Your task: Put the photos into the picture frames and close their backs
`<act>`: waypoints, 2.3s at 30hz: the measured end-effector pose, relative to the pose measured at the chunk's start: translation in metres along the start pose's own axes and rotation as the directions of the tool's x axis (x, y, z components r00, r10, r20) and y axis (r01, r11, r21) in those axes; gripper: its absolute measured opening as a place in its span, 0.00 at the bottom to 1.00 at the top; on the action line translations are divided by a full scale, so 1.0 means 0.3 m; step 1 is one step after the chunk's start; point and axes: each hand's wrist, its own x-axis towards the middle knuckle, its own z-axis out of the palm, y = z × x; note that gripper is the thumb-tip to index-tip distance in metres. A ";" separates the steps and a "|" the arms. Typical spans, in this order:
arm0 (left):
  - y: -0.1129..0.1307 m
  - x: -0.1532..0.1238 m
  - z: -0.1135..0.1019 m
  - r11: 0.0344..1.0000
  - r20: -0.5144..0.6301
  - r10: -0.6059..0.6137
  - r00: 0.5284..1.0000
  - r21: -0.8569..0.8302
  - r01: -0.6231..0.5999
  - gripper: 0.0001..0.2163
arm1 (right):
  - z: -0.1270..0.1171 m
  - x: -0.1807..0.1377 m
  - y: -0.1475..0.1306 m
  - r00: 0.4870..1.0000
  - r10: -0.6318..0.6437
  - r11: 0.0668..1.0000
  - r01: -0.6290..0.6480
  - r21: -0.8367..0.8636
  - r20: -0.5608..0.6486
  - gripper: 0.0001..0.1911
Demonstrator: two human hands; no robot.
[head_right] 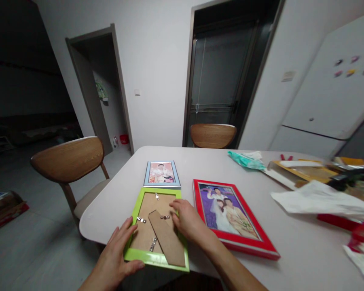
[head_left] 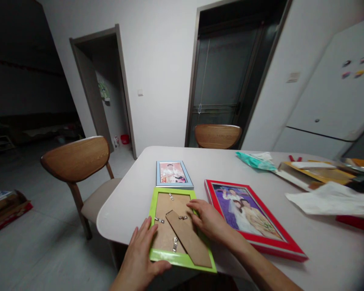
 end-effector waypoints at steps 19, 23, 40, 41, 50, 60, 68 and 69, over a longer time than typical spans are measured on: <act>0.072 0.013 0.000 0.995 0.021 -0.094 0.995 0.039 0.093 0.14 | 0.054 -0.004 -0.044 0.999 -0.022 0.999 0.024 0.047 -0.027 0.11; 0.076 0.013 -0.003 0.994 0.017 -0.107 0.994 0.041 0.106 0.14 | 0.035 0.000 -0.044 1.000 -0.004 0.997 0.005 0.076 -0.017 0.10; 0.074 0.006 -0.003 0.993 0.000 -0.112 0.994 0.035 0.112 0.13 | 0.012 -0.008 -0.030 1.000 -0.003 0.998 0.002 0.060 0.015 0.12; 0.074 0.005 -0.004 0.993 -0.003 -0.113 0.994 0.027 0.113 0.13 | 0.010 -0.012 -0.023 1.000 0.013 0.999 -0.013 0.050 -0.004 0.13; 0.078 0.009 -0.007 0.994 -0.021 -0.105 0.994 -0.021 0.105 0.13 | -0.002 -0.013 -0.007 0.998 0.059 0.998 -0.059 -0.028 0.003 0.07; 0.076 0.007 -0.005 0.996 -0.007 -0.094 0.996 0.001 0.094 0.14 | 0.007 -0.017 -0.017 0.997 0.051 0.996 -0.055 -0.071 -0.065 0.12; 0.077 0.020 -0.003 0.995 -0.024 -0.090 0.996 -0.043 0.089 0.12 | 0.005 -0.106 -0.137 0.945 -0.269 0.959 0.244 0.146 0.185 0.08; 0.076 0.021 -0.003 0.995 -0.022 -0.087 0.996 -0.044 0.086 0.12 | 0.005 -0.102 -0.139 0.947 -0.263 0.961 0.241 0.135 0.184 0.08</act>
